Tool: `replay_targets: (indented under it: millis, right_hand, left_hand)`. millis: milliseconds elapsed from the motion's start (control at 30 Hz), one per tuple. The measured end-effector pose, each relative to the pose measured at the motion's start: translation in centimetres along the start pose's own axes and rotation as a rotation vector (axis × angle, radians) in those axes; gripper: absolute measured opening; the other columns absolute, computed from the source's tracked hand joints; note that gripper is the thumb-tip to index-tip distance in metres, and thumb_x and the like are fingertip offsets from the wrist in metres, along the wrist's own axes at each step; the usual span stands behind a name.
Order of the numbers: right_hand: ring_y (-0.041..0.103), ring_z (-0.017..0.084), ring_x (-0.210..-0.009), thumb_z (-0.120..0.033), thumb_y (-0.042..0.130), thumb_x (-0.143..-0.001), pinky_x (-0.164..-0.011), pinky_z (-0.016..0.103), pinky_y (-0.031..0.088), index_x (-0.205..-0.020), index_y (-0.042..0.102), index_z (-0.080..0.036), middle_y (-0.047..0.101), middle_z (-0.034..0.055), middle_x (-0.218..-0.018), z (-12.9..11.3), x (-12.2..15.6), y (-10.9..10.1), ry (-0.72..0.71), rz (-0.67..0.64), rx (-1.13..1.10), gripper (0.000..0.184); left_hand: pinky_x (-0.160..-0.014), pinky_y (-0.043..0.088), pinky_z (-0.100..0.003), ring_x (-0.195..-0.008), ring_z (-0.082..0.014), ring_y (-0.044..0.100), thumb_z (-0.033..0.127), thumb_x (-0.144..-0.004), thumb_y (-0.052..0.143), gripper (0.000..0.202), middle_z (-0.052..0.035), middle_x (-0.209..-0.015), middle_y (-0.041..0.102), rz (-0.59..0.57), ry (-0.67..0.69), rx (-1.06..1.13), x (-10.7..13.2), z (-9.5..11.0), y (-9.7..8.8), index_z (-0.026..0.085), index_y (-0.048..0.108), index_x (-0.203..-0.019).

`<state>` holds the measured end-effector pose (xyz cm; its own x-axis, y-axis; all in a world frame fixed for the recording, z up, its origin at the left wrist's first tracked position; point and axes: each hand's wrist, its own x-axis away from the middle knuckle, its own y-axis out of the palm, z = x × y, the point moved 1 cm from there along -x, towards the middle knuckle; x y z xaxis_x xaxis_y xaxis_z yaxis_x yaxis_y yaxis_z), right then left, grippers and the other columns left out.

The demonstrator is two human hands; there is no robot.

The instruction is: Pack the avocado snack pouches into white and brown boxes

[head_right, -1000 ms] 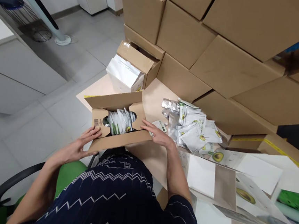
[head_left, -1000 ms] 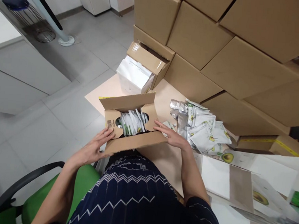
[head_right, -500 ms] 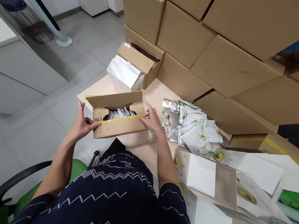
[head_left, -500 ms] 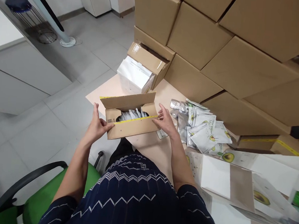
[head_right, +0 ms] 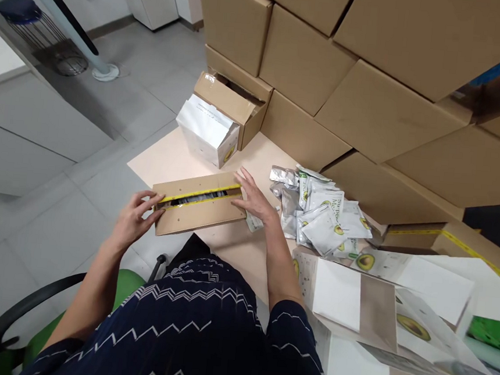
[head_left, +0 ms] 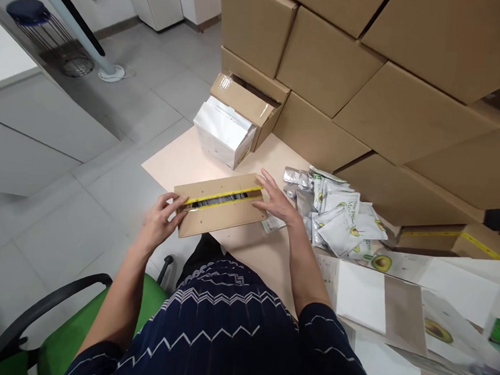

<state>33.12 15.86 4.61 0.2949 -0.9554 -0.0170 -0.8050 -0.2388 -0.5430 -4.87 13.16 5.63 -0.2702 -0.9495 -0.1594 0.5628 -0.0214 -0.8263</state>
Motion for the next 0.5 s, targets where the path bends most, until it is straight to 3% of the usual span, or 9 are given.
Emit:
replay_targets:
  millis: [67,167,267,367,500]
  right_hand:
    - [0.033,0.027,-0.148,-0.038,0.072,-0.082,-0.121,0.043,0.028,-0.138,0.06,-0.029,0.023,0.0053,-0.166,0.3,0.5,0.2,0.004,0.006,0.003,0.058]
    - [0.043,0.025,-0.142,-0.044,0.065,-0.087,-0.116,0.041,0.035,-0.121,0.071,-0.026,0.036,0.0075,-0.16,0.8,1.1,1.1,0.044,0.095,-0.04,0.039]
    - [0.053,0.023,-0.133,-0.047,0.059,-0.09,-0.104,0.038,0.047,-0.114,0.074,-0.024,0.051,0.0104,-0.149,1.2,1.5,2.4,0.081,0.226,-0.107,0.036]
    - [0.057,0.022,-0.128,-0.047,0.059,-0.09,-0.096,0.036,0.053,-0.118,0.071,-0.023,0.053,0.012,-0.146,1.4,1.5,3.4,0.116,0.292,-0.13,0.04]
    - [0.041,0.019,-0.143,-0.043,0.046,-0.097,-0.118,0.038,0.035,-0.139,0.059,-0.025,0.051,0.0071,-0.151,1.1,1.2,3.7,0.104,0.183,-0.046,0.047]
  left_hand:
    - [-0.094,0.053,-0.04,-0.098,-0.0204,0.063,0.048,-0.093,0.056,0.037,-0.0092,-0.129,0.06,0.009,0.034,-0.027,0.5,0.1,0.4,0.028,0.068,-0.121]
    - [-0.103,0.048,-0.047,-0.113,-0.0255,0.059,0.05,-0.091,0.058,0.036,-0.0112,-0.132,0.058,0.074,-0.006,-0.031,1.1,0.5,1.5,0.024,0.07,-0.114]
    - [-0.107,0.046,-0.047,-0.127,-0.0269,0.052,0.048,-0.094,0.054,0.036,-0.0133,-0.138,0.052,0.195,-0.146,0.037,1.7,1.4,3.0,0.021,0.07,-0.111]
    - [-0.112,0.043,-0.046,-0.136,-0.0255,0.046,0.045,-0.097,0.048,0.036,-0.0139,-0.133,0.055,0.26,-0.264,0.164,2.1,2.3,4.6,0.02,0.067,-0.115]
    - [-0.117,0.038,-0.047,-0.143,-0.0246,0.041,0.044,-0.098,0.047,0.041,-0.0149,-0.14,0.054,0.269,-0.356,0.229,2.3,2.8,5.8,0.021,0.06,-0.13]
